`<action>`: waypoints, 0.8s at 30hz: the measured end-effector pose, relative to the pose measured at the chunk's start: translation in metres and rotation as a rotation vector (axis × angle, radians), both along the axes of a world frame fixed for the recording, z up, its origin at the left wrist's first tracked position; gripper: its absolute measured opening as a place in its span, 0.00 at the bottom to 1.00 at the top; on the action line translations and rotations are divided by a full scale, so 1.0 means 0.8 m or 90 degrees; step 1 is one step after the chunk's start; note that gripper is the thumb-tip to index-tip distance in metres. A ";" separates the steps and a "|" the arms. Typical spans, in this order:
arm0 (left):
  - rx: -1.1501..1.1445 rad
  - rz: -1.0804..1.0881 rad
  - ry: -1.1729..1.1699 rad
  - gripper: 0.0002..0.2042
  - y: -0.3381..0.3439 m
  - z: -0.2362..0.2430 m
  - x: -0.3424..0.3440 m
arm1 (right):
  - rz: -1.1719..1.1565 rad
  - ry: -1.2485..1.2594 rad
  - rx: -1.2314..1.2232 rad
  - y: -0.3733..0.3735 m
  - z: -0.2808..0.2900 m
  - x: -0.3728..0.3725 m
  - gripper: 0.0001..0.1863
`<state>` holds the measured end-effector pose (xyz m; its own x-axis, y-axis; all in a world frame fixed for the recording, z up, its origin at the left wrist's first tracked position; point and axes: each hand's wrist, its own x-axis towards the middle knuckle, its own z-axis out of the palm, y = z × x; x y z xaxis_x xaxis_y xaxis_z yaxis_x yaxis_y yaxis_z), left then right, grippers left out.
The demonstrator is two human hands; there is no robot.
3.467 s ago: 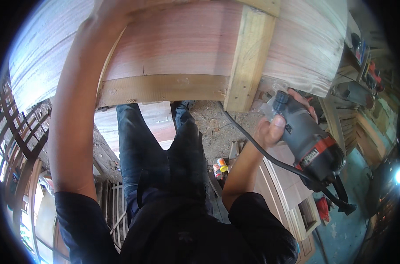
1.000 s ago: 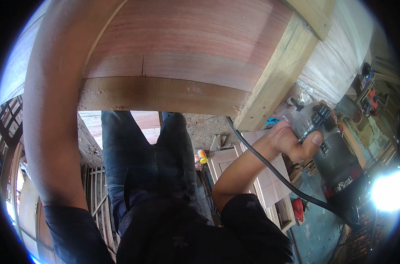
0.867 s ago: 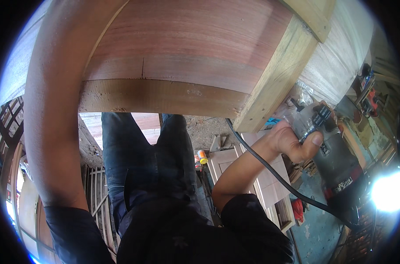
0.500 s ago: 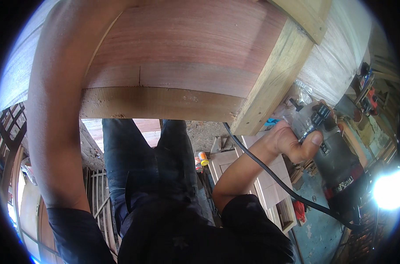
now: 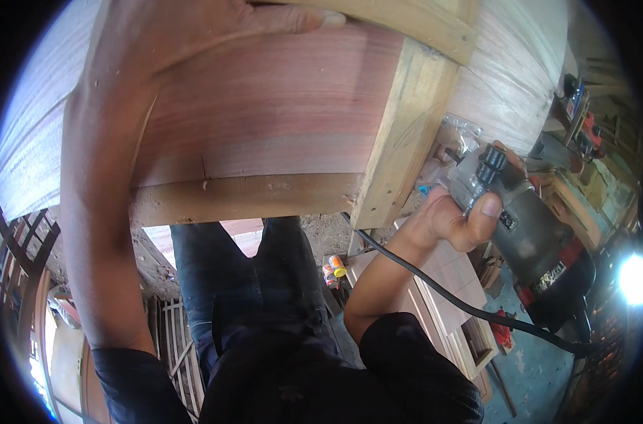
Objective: The person shapes the edge of a wooden board using a handheld router along a wooden guide.
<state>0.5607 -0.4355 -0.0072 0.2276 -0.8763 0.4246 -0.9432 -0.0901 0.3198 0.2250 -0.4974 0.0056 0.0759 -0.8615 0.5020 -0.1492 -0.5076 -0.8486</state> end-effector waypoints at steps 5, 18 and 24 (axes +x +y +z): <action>0.056 0.026 -0.015 0.51 0.013 0.012 -0.006 | 0.044 0.037 0.026 0.012 0.009 0.005 0.51; 0.139 0.068 -0.059 0.53 0.026 0.030 -0.022 | -0.012 -0.009 0.062 0.009 0.017 0.019 0.49; 0.159 0.079 -0.074 0.54 0.022 0.037 -0.025 | 0.010 -0.017 0.064 -0.003 0.018 0.023 0.50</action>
